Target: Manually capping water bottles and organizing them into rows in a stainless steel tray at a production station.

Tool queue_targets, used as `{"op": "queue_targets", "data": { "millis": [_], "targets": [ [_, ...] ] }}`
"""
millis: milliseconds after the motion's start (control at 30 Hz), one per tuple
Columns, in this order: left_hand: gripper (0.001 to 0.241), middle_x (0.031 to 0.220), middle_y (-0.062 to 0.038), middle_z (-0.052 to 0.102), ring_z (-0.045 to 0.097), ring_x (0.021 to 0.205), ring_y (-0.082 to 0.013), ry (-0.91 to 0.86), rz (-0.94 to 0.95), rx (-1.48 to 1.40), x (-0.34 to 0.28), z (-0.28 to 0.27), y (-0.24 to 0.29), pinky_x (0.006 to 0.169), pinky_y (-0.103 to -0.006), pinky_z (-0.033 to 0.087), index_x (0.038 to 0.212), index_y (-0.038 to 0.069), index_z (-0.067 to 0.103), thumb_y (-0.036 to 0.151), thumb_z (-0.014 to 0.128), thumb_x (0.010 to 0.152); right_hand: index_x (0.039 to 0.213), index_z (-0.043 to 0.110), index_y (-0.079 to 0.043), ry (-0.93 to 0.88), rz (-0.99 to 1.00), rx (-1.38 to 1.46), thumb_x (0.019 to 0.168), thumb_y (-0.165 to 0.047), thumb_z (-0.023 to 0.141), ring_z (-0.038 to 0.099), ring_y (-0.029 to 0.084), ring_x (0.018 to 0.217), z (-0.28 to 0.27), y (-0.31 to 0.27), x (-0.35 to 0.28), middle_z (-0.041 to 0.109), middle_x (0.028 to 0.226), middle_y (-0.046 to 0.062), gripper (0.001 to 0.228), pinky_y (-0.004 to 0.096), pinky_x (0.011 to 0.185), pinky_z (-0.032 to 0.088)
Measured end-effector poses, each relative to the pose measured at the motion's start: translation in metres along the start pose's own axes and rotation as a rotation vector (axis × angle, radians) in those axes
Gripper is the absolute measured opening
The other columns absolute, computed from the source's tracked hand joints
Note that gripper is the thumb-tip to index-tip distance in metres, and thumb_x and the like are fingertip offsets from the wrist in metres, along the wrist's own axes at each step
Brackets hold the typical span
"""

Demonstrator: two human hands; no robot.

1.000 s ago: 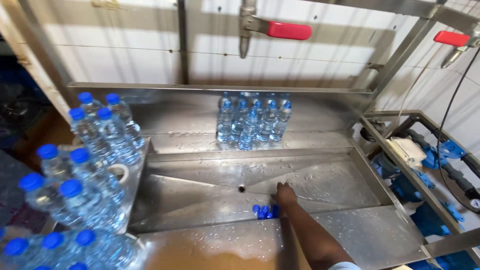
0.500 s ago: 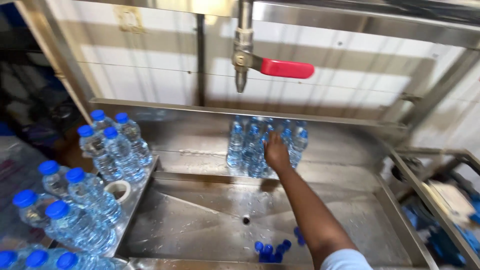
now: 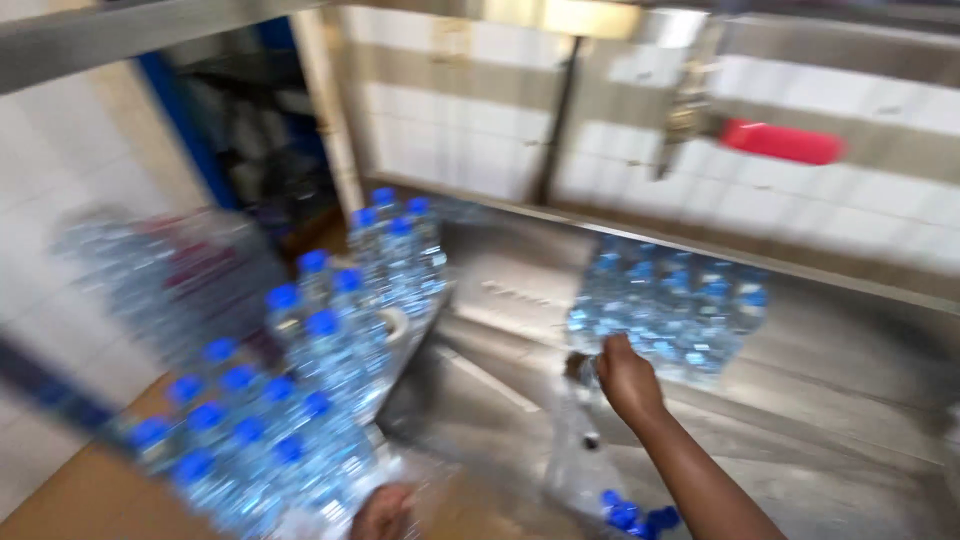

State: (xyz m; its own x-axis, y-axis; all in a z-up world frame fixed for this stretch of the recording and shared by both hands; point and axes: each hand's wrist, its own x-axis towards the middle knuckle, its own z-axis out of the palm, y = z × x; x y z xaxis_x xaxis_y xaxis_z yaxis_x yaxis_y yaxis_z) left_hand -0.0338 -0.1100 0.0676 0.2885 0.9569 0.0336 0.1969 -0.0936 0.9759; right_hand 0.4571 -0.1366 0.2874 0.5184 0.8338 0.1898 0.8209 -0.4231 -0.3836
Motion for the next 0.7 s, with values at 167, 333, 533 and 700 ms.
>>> {"op": "queue_targets", "data": {
  "millis": [167,333,533,700],
  "targets": [
    [0.061,0.108,-0.028,0.078,0.076,0.075,-0.0401,-0.122,-0.702,-0.554,0.034,0.015,0.061,0.055,-0.0536,0.064,0.129,0.005,0.067,0.059,0.056,0.103,0.106,0.063,-0.024,0.048,0.028,0.683,0.107,-0.028,0.064,0.061,0.013,0.086,0.081,-0.048,-0.093,0.072,0.110,-0.006,0.004,0.031,0.083,0.049],
    [0.059,0.086,-0.024,0.071,0.068,0.068,-0.0389,0.150,-0.744,-0.620,0.019,-0.015,0.101,0.054,-0.0479,0.048,0.104,-0.003,0.077,0.055,0.066,0.102,0.103,0.093,-0.006,-0.133,0.127,1.093,0.101,-0.008,0.054,0.059,0.017,0.045,0.139,-0.117,-0.171,0.095,0.106,0.009,0.039,0.031,0.033,0.036],
    [0.016,0.103,-0.013,0.080,0.075,0.077,-0.0333,0.082,-0.300,-0.523,0.028,-0.064,0.063,0.039,-0.0438,0.054,0.102,0.007,0.084,0.017,0.077,0.092,0.114,0.088,0.010,-0.149,0.382,1.388,0.100,-0.008,0.058,0.083,0.039,0.093,0.104,-0.185,-0.187,0.091,0.111,0.029,0.038,0.041,0.079,0.058],
    [0.049,0.078,-0.033,0.073,0.068,0.052,-0.0453,-0.116,-0.809,-0.676,0.025,-0.104,0.090,0.034,-0.0435,0.046,0.115,-0.017,0.076,0.027,0.064,0.096,0.126,0.078,-0.001,0.247,-0.945,0.849,0.121,-0.039,0.036,0.088,0.035,0.104,0.040,-0.229,-0.187,0.085,0.121,0.019,0.057,0.043,0.086,0.073]
  ]
}}
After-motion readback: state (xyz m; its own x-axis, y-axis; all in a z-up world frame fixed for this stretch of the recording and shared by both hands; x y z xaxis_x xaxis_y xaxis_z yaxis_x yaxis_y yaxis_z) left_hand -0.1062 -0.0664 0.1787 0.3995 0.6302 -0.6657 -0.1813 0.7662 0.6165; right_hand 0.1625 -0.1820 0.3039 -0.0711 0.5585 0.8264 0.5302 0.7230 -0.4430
